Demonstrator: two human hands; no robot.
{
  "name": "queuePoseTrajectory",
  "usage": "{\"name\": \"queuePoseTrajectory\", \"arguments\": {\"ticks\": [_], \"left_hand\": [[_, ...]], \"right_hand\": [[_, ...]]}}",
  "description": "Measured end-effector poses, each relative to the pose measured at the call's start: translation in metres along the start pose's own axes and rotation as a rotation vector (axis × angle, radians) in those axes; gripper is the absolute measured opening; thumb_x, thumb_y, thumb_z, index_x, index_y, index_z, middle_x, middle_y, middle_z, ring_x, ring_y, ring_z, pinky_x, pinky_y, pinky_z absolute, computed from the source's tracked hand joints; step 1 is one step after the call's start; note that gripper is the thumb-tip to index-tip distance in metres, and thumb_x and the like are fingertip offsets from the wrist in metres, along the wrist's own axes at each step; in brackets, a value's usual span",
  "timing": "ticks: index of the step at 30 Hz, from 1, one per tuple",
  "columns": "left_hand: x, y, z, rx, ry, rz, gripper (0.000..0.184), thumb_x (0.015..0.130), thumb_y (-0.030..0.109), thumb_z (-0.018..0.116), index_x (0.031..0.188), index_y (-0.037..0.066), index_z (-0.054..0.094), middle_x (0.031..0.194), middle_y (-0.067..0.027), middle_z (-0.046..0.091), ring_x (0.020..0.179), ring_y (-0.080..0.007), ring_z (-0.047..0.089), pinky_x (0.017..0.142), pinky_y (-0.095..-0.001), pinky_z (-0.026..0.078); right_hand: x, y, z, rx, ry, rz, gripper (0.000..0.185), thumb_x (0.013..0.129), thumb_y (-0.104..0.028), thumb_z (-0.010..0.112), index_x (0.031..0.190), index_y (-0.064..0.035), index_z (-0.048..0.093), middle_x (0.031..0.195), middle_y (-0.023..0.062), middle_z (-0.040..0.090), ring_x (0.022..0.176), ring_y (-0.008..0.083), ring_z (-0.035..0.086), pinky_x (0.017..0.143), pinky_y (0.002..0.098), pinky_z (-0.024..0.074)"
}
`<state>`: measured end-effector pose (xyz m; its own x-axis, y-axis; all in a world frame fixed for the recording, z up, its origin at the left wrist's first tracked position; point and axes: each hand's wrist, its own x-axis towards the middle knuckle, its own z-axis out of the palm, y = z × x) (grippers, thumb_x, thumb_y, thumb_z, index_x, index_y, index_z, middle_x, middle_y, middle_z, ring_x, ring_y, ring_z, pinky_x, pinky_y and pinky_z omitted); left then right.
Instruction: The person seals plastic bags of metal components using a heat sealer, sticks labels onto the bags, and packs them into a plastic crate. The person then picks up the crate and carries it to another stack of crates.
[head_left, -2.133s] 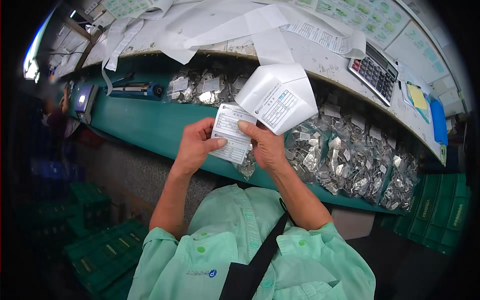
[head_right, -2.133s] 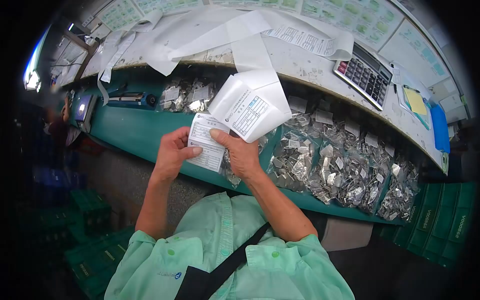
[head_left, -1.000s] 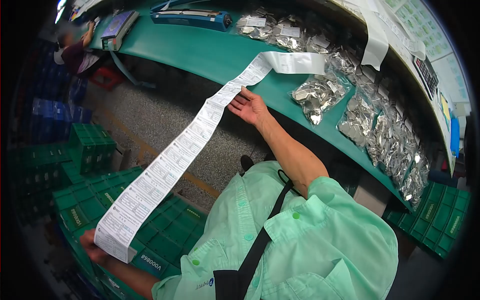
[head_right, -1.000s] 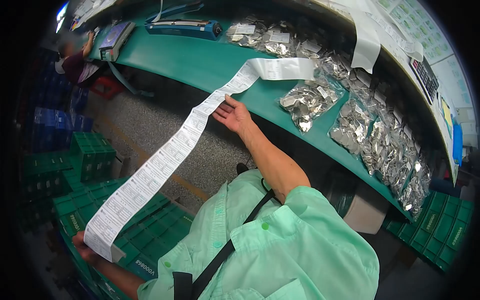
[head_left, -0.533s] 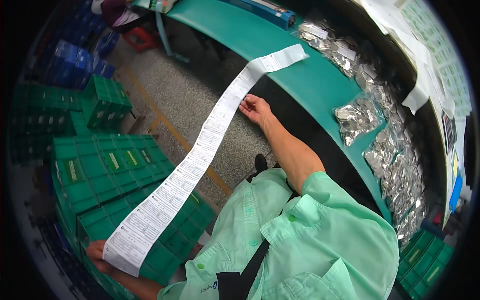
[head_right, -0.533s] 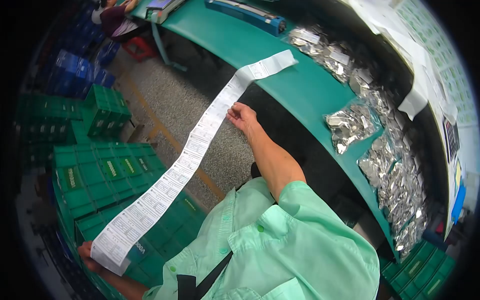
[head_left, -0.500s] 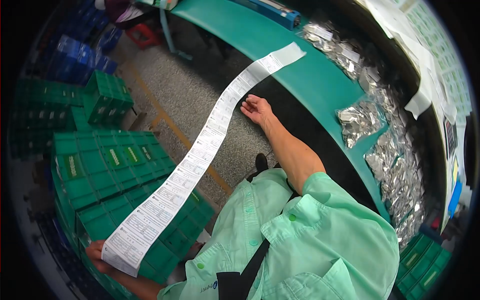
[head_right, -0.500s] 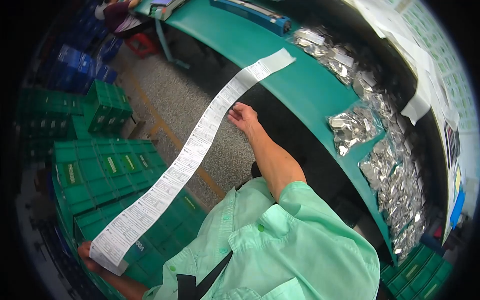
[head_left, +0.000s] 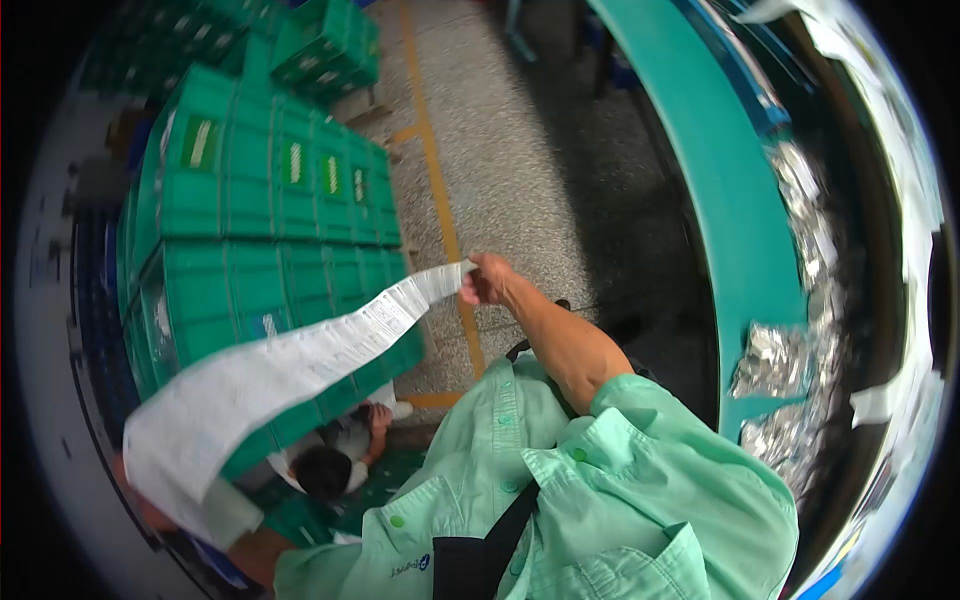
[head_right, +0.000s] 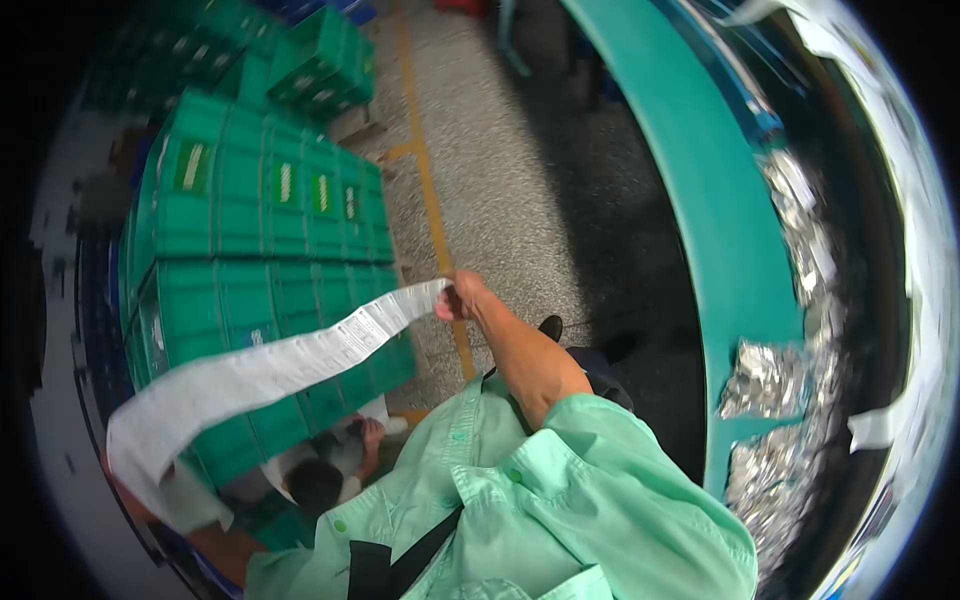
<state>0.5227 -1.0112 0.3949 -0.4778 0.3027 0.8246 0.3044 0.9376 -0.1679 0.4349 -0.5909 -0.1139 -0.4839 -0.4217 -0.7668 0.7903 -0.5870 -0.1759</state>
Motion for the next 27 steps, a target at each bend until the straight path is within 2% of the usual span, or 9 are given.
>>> {"name": "queuePoseTrajectory", "arguments": {"ticks": [1,2,5,7,9,12,13,16,27], "left_hand": [[0.003,0.014,0.007,0.057,-0.117,0.143,0.077,0.086,0.066,0.059,0.120,-0.002,0.061,0.112,-0.0146,0.068,0.095,-0.0257,0.069,0.082,-0.0362,0.056],[0.011,0.035,0.018,-0.137,-0.261,0.085,0.069,0.083,0.056,0.062,0.119,-0.003,0.061,0.111,-0.0144,0.068,0.094,-0.0247,0.069,0.082,-0.0355,0.055],[0.028,0.108,0.065,-1.135,-0.616,-0.388,0.050,0.074,0.024,0.070,0.114,-0.005,0.062,0.108,-0.0140,0.068,0.093,-0.0215,0.067,0.083,-0.0336,0.054],[0.025,0.143,0.086,-1.365,-0.721,-0.507,0.046,0.068,0.003,0.076,0.111,-0.006,0.063,0.106,-0.0137,0.068,0.093,-0.0194,0.066,0.084,-0.0324,0.052],[0.021,0.170,0.097,-1.438,-0.765,-0.804,0.042,0.064,-0.003,0.074,0.105,-0.008,0.065,0.100,-0.0136,0.070,0.088,-0.0185,0.067,0.078,-0.0310,0.053],[0.012,0.185,0.106,-1.579,-0.845,-0.884,0.039,0.066,-0.005,0.074,0.104,-0.009,0.066,0.101,-0.0148,0.070,0.093,-0.0188,0.066,0.083,-0.0304,0.051],[0.008,0.189,0.103,-1.529,-0.867,-0.924,0.036,0.065,0.001,0.077,0.099,-0.009,0.067,0.101,-0.0201,0.071,0.093,-0.0243,0.068,0.084,-0.0345,0.051],[-0.005,0.195,0.096,-1.574,-0.893,-0.900,0.036,0.069,0.000,0.079,0.101,-0.009,0.067,0.101,-0.0162,0.071,0.093,-0.0203,0.067,0.083,-0.0325,0.051],[-0.047,0.230,0.102,-1.505,-0.599,-0.900,0.036,0.074,0.005,0.077,0.108,-0.002,0.068,0.102,-0.0079,0.071,0.096,-0.0140,0.066,0.086,-0.0301,0.051]], "right_hand": [[-0.012,0.015,0.005,-0.112,0.004,0.085,0.051,0.101,-0.047,0.042,0.094,0.0021,0.055,0.078,0.0111,0.058,0.070,0.0280,0.063,0.061,0.0438,0.0562],[-0.025,0.024,0.012,-0.229,0.004,0.166,0.055,0.101,-0.051,0.039,0.088,0.0008,0.055,0.072,0.0099,0.057,0.069,0.0277,0.063,0.059,0.0422,0.0548],[-0.035,0.038,0.016,-0.451,-0.095,0.333,0.070,0.099,-0.063,0.032,0.085,0.0010,0.057,0.074,0.0141,0.061,0.068,0.0297,0.065,0.062,0.0434,0.0550],[-0.047,0.044,0.019,-0.516,-0.221,0.489,0.077,0.097,-0.067,0.031,0.095,0.0046,0.059,0.080,0.0180,0.065,0.074,0.0328,0.067,0.066,0.0452,0.0565],[-0.065,0.056,0.037,-0.461,-0.378,0.596,0.084,0.096,-0.070,0.028,0.105,0.0071,0.059,0.091,0.0229,0.066,0.083,0.0370,0.068,0.075,0.0496,0.0562],[-0.102,0.075,0.064,-0.081,-0.594,0.573,0.089,0.096,-0.071,0.021,0.126,0.0056,0.054,0.115,0.0285,0.064,0.104,0.0423,0.065,0.092,0.0575,0.0515],[-0.106,0.084,0.074,0.000,-0.581,0.539,0.080,0.097,-0.065,0.028,0.131,0.0038,0.051,0.120,0.0258,0.062,0.108,0.0404,0.064,0.094,0.0572,0.0507],[-0.116,0.104,0.092,0.174,-0.570,0.474,0.067,0.101,-0.053,0.041,0.141,0.0005,0.044,0.131,0.0206,0.059,0.115,0.0367,0.061,0.099,0.0566,0.0488],[-0.139,0.092,0.026,-0.494,-0.609,0.718,0.068,0.097,-0.048,0.051,0.141,0.0036,0.041,0.135,0.0223,0.054,0.120,0.0374,0.056,0.102,0.0567,0.0461]]}}
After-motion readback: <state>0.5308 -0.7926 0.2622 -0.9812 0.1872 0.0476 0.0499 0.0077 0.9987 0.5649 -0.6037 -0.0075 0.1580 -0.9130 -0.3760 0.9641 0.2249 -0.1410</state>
